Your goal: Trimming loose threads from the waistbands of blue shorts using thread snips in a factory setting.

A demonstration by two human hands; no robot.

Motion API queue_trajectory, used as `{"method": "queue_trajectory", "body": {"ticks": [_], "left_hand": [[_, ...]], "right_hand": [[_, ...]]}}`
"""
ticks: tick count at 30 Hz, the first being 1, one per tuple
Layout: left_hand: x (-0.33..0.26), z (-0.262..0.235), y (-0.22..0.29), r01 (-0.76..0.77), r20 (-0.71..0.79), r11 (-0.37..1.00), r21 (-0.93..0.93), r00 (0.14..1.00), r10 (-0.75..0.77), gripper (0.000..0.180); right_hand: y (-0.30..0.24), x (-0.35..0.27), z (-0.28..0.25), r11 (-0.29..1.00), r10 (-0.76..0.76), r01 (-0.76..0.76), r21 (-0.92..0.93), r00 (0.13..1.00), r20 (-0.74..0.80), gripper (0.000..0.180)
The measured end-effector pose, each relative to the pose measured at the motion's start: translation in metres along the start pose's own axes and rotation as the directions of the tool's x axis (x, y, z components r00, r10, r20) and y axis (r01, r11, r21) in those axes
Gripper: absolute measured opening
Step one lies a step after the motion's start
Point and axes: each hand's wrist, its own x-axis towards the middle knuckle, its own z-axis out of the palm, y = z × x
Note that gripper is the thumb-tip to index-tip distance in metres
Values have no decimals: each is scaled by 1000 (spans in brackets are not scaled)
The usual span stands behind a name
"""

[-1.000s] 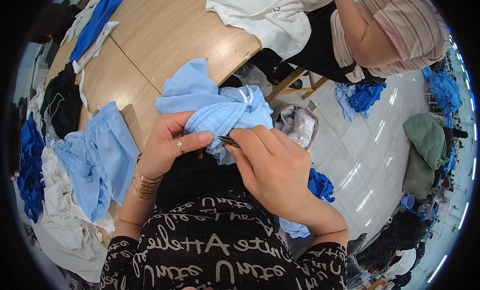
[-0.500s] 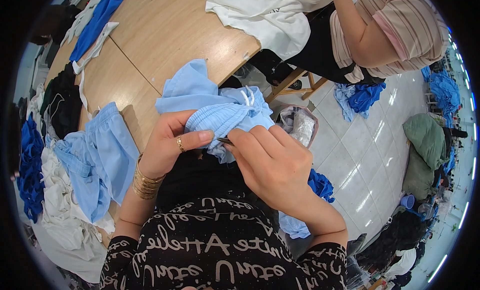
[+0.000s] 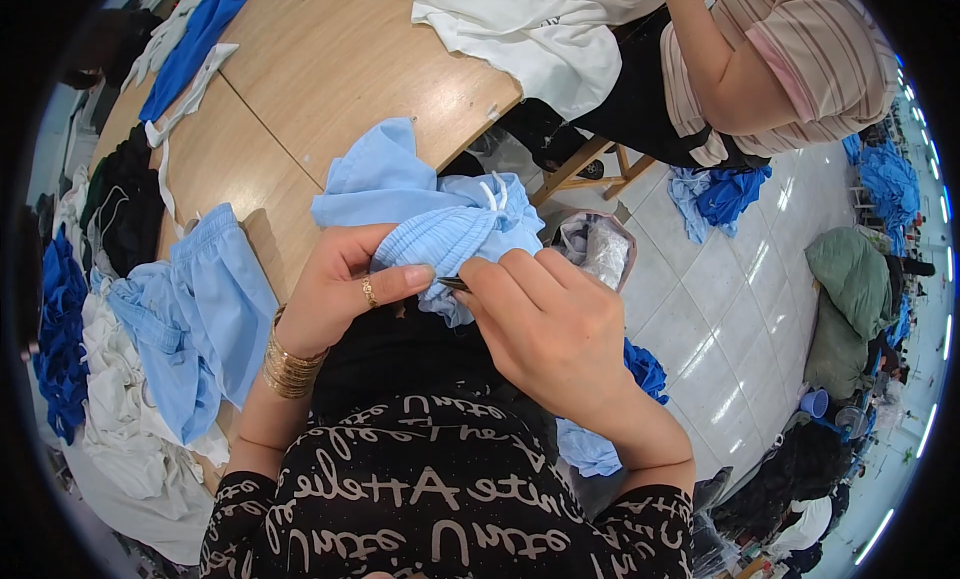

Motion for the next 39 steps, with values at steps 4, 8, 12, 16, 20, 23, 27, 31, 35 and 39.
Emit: {"method": "queue_trajectory", "body": {"ticks": [4,8,12,16,20,23,27,31,35,39], "left_hand": [[1,-1,-1,4,17,1000,3,1000,-4,23],[1,0,0,11,32,999,-44,999,-10,23],[1,2,0,30,-1,997,-78,1000,-31,24],[4,3,-3,-4,-21,1000,6,1000,4,25],[7,5,-7,-35,-44,997,69,998,38,26],[6,5,-2,-7,-29,993,118,1000,11,26],[6,7,1,16,-36,989,145,999,-11,26],[6,6,0,-2,-43,985,172,999,10,27],[5,5,-1,-9,-37,982,190,999,16,27],[5,5,-2,-2,-24,982,189,1000,7,27]], "right_hand": [[3,0,0,999,5,-6,43,1000,21,16],[7,-3,0,996,-3,0,94,999,37,18],[4,-2,-4,965,183,-191,179,981,60,18],[-6,-2,-10,957,229,-238,163,971,76,18],[-3,-4,-10,974,149,-166,153,982,114,19],[-1,-4,-10,995,61,-70,64,989,137,18],[-1,-2,-10,999,21,-26,29,985,169,17],[-3,0,-10,999,41,-46,29,987,153,16],[-3,0,-9,999,30,-36,35,987,156,16],[-2,-1,-8,998,24,-34,61,989,148,14]]}}
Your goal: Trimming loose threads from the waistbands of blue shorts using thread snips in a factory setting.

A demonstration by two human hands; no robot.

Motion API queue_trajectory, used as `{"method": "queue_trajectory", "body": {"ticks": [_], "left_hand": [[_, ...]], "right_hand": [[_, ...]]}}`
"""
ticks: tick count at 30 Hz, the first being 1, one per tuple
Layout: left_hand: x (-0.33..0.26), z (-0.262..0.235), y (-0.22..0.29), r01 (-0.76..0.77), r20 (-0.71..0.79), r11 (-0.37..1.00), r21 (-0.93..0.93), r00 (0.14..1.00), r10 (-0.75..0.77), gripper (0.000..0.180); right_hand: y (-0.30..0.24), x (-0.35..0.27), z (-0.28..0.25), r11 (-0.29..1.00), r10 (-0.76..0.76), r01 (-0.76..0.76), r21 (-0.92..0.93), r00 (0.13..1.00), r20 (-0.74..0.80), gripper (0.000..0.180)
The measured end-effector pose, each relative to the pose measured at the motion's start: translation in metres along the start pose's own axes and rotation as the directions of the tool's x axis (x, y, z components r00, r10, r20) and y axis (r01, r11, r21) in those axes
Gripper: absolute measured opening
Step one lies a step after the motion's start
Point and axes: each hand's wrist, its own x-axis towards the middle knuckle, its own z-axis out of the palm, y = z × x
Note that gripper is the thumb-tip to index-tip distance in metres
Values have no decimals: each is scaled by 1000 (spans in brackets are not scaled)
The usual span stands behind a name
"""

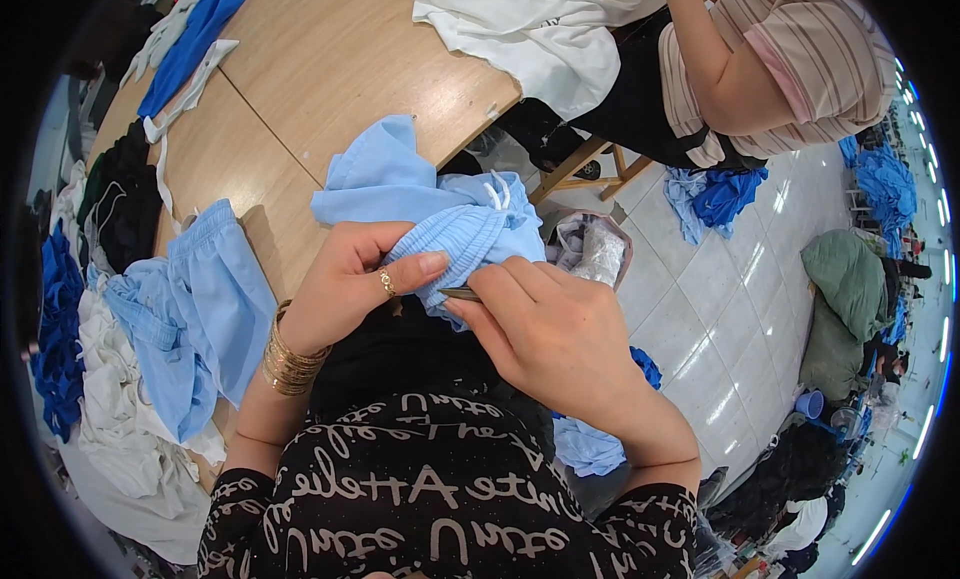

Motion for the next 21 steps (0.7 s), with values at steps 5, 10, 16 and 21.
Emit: {"method": "queue_trajectory", "body": {"ticks": [5,10,16,21], "left_hand": [[-2,0,6,-37,16,993,-112,999,39,25],[-1,0,1,-33,13,995,-90,999,34,24],[0,0,3,-12,8,998,-55,1000,13,25],[-1,-1,4,7,35,1000,11,999,-7,25]], "right_hand": [[3,-2,2,992,67,-64,112,997,-25,14],[3,-2,2,986,78,-75,146,997,-18,16],[1,-1,0,995,50,-50,85,999,0,16],[0,0,-1,1000,16,-16,16,1000,21,14]]}}
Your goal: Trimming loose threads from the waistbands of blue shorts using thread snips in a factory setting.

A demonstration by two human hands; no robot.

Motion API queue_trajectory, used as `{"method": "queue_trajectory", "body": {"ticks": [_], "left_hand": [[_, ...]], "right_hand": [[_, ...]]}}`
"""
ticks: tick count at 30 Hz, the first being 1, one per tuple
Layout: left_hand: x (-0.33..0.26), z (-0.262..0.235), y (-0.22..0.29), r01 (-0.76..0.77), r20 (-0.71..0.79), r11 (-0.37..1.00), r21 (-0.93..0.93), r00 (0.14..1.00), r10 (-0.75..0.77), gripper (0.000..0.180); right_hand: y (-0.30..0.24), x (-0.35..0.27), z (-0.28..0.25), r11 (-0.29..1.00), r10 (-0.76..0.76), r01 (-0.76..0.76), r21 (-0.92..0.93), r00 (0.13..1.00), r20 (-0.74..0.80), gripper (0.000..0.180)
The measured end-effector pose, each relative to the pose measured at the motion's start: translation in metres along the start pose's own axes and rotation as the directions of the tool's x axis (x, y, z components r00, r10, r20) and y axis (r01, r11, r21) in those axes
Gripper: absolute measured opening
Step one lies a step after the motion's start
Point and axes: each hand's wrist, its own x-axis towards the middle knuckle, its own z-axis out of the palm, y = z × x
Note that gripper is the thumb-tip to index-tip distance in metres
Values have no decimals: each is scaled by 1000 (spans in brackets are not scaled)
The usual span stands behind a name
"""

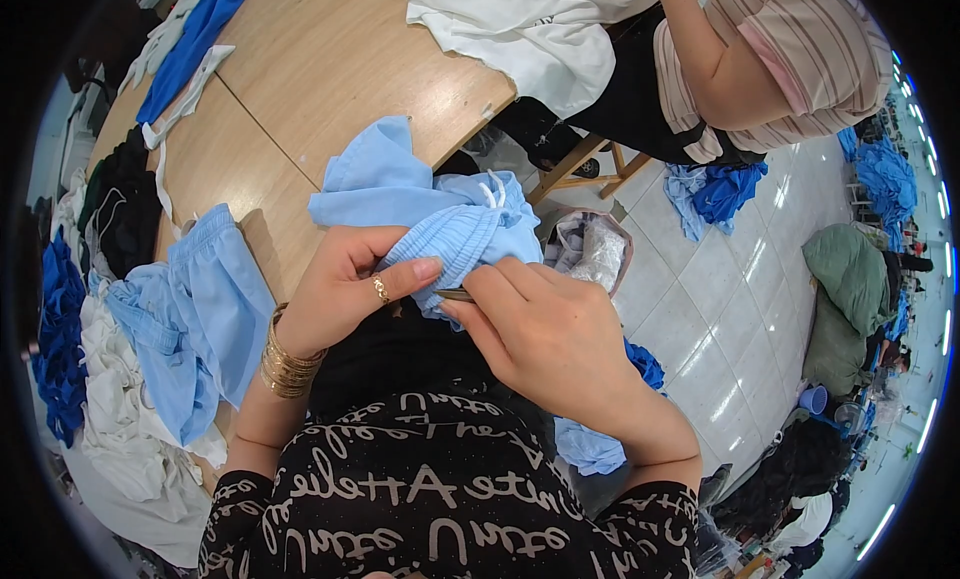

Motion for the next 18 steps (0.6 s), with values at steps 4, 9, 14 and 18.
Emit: {"method": "queue_trajectory", "body": {"ticks": [4,9,14,18], "left_hand": [[0,2,1,-24,2,994,-107,1000,24,24],[-1,2,0,-35,-1,992,-125,999,35,24],[-1,3,1,-24,-12,993,-117,1000,23,23],[0,2,0,-15,-19,997,-69,1000,14,23]], "right_hand": [[4,-2,3,993,39,-35,115,999,-30,14],[5,-3,2,987,72,-66,149,997,-39,15],[3,-3,4,986,88,-83,143,996,-32,16],[3,-3,3,996,53,-52,79,998,-21,16]]}}
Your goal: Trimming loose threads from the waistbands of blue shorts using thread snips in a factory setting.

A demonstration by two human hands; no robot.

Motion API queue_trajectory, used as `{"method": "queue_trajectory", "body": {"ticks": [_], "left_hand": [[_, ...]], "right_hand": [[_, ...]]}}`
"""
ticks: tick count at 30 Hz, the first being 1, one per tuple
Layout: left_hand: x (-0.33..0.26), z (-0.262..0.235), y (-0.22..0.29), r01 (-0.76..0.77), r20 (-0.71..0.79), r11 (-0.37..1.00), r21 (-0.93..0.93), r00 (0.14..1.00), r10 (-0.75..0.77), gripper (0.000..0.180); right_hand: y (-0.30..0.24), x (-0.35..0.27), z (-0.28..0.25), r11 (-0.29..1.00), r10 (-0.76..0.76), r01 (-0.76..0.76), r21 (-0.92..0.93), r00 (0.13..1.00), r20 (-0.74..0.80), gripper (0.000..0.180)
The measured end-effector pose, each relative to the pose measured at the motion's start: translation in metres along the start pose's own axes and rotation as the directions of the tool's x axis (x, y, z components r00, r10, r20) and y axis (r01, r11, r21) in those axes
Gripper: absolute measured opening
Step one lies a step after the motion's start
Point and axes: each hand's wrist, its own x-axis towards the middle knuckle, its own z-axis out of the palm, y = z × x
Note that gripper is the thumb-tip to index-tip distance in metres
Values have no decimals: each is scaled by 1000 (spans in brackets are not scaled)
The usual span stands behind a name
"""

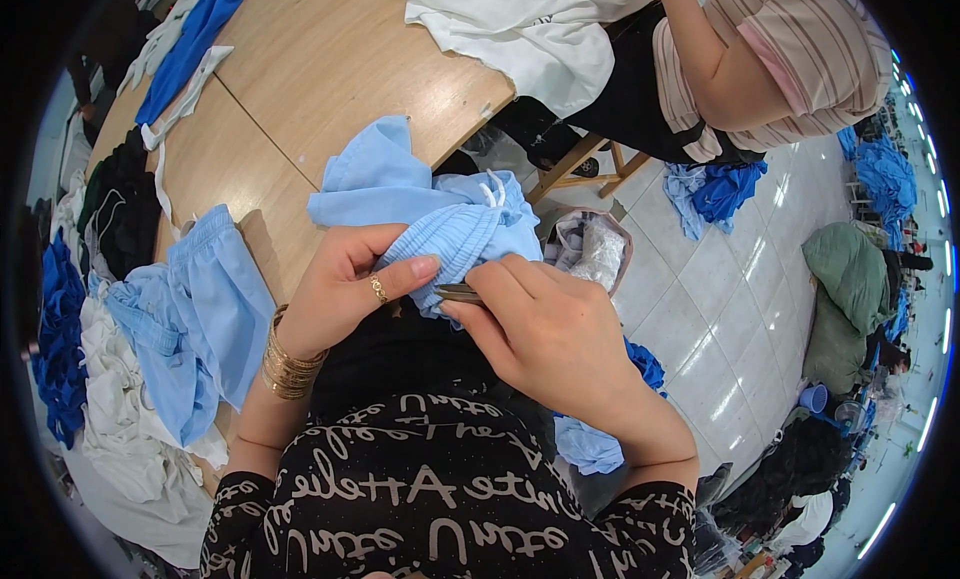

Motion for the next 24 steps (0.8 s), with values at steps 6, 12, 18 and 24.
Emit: {"method": "queue_trajectory", "body": {"ticks": [6,12,18,24], "left_hand": [[0,0,-2,11,7,999,41,1000,-11,24],[0,0,1,-4,-2,999,-51,1000,4,23],[-1,0,-2,6,4,999,-38,1000,-6,23],[0,-1,-3,15,13,1000,26,1000,-16,24]], "right_hand": [[-1,2,-2,996,-51,53,-70,998,27,14],[3,0,4,992,52,-49,112,998,-21,14],[2,-1,4,995,55,-54,89,998,-9,16],[1,0,1,1000,11,-13,25,998,60,20]]}}
